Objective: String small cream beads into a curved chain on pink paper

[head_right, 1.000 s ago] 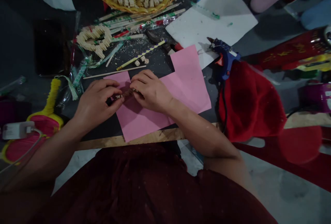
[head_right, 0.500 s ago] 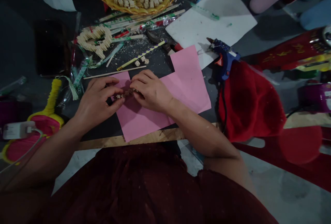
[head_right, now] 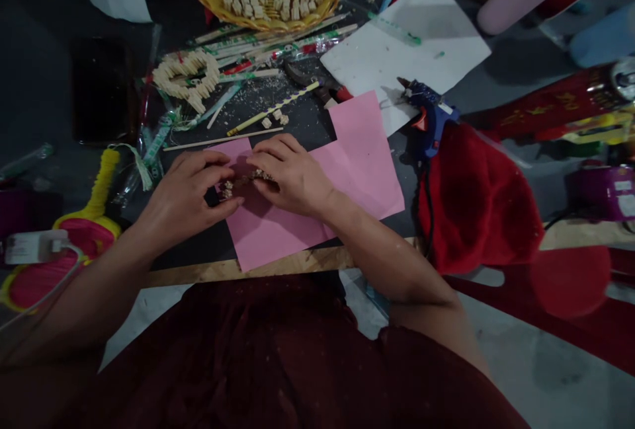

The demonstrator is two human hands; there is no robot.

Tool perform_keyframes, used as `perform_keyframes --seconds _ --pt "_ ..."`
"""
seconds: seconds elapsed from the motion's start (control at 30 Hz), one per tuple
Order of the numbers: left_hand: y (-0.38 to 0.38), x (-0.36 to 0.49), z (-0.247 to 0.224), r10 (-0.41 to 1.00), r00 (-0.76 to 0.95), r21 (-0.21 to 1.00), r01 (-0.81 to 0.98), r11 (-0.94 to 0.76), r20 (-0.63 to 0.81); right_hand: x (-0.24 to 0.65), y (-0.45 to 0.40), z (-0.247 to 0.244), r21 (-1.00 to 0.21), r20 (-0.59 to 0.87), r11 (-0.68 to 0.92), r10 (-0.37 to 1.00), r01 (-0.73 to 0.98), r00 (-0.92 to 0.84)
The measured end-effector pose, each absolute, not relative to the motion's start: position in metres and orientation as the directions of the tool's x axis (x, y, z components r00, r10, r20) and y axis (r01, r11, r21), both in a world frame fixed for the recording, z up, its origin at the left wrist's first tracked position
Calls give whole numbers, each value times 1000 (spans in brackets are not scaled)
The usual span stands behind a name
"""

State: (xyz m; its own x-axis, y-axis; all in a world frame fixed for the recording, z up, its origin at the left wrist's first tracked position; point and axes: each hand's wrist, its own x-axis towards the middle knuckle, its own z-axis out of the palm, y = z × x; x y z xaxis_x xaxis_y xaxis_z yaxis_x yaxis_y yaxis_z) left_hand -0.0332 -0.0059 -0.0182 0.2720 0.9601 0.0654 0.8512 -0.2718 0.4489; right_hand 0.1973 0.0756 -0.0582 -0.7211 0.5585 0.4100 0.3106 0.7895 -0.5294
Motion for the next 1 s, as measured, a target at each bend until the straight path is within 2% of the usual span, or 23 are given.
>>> perform_keyframes --seconds 0.17,0.3,0.47,0.6,0.8,1.0 --pt "-7 -41 -14 954 294 511 813 -280 55 187 66 -53 -499 415 790 578 355 -703" --pt "-8 -45 -13 947 314 520 800 -299 63 179 59 -49 -433 409 805 576 405 -708" --pt "-8 -45 -13 946 322 524 798 -296 44 176 60 -51 -390 471 836 541 386 -696" --pt "-8 -45 -13 946 322 525 803 -284 19 176 61 -53 -398 492 842 532 365 -689" --pt "-9 -43 -13 940 337 487 815 -314 42 177 61 -53 -463 397 797 578 389 -713" --pt "-9 -41 -13 940 336 485 813 -323 62 181 63 -52 -473 372 790 581 391 -724"
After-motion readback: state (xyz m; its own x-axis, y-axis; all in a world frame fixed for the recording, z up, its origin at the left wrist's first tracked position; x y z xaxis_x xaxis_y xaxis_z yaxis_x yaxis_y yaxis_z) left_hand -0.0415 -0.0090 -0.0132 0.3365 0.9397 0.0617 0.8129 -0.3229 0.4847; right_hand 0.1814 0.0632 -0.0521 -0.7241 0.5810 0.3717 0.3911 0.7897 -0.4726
